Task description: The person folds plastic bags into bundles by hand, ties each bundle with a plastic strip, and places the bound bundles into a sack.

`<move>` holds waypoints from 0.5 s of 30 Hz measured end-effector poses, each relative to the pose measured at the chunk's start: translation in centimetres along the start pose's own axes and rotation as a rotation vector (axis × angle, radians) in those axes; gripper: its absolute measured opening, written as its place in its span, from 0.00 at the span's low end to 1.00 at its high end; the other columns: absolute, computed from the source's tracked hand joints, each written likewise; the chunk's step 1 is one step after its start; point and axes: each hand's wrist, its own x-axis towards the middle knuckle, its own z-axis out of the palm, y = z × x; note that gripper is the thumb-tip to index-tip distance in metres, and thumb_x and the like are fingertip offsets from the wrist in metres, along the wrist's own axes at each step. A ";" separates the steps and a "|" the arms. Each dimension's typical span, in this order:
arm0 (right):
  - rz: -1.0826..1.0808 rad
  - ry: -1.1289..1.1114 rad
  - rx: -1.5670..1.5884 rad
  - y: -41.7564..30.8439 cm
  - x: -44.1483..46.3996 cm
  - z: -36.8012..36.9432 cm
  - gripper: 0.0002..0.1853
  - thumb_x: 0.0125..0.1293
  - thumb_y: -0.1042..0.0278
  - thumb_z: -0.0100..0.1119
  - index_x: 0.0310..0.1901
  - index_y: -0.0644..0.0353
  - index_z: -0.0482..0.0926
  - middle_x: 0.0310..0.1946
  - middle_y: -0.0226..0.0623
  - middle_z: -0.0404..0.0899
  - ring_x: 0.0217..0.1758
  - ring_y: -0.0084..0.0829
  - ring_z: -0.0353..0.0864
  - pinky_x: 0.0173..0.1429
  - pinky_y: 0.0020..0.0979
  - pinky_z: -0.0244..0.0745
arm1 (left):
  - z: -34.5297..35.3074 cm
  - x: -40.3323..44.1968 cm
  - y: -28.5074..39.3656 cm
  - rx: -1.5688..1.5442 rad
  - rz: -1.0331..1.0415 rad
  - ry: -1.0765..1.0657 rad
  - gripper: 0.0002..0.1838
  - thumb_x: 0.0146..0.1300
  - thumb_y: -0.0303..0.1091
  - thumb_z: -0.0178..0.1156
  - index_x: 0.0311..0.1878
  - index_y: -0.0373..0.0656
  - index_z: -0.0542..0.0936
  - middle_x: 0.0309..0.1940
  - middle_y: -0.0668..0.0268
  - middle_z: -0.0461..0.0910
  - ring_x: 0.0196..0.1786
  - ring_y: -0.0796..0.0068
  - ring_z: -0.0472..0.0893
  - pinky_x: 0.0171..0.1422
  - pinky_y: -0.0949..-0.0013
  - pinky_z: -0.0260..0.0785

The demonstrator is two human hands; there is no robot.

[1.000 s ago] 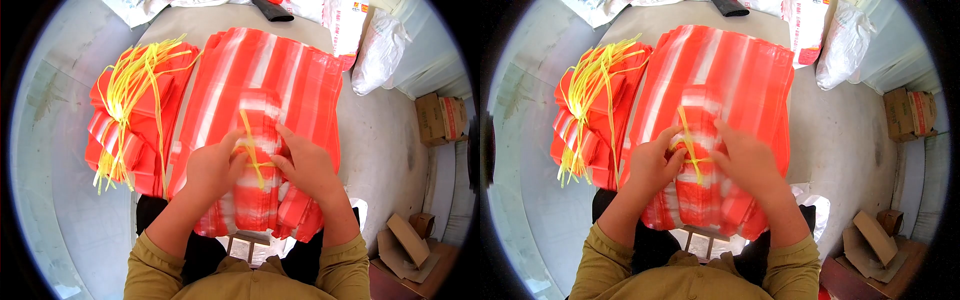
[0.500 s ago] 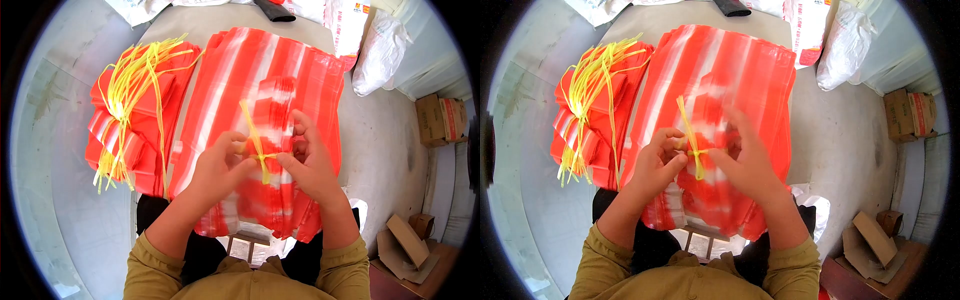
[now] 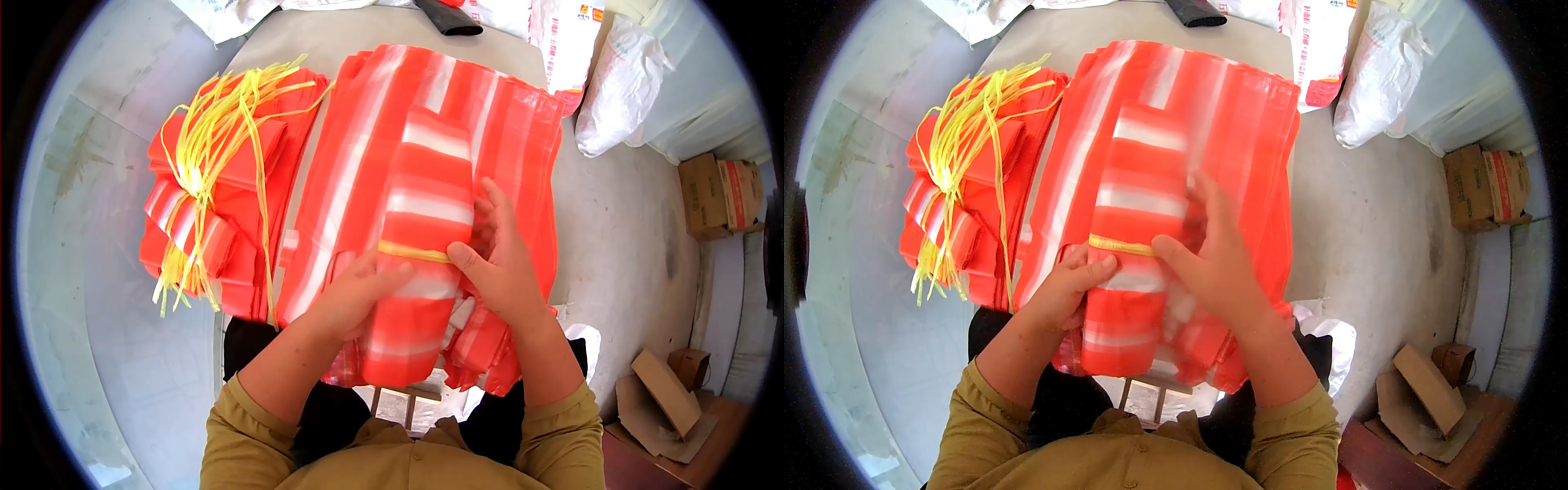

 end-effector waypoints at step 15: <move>-0.052 -0.086 0.125 0.3 -0.2 0.4 0.57 0.69 0.78 0.70 0.87 0.59 0.36 0.76 0.48 0.69 0.74 0.36 0.75 0.75 0.39 0.73 | 0.3 1.7 -1.4 0.199 0.081 0.207 0.23 0.83 0.38 0.57 0.74 0.40 0.71 0.63 0.64 0.81 0.63 0.73 0.82 0.70 0.62 0.75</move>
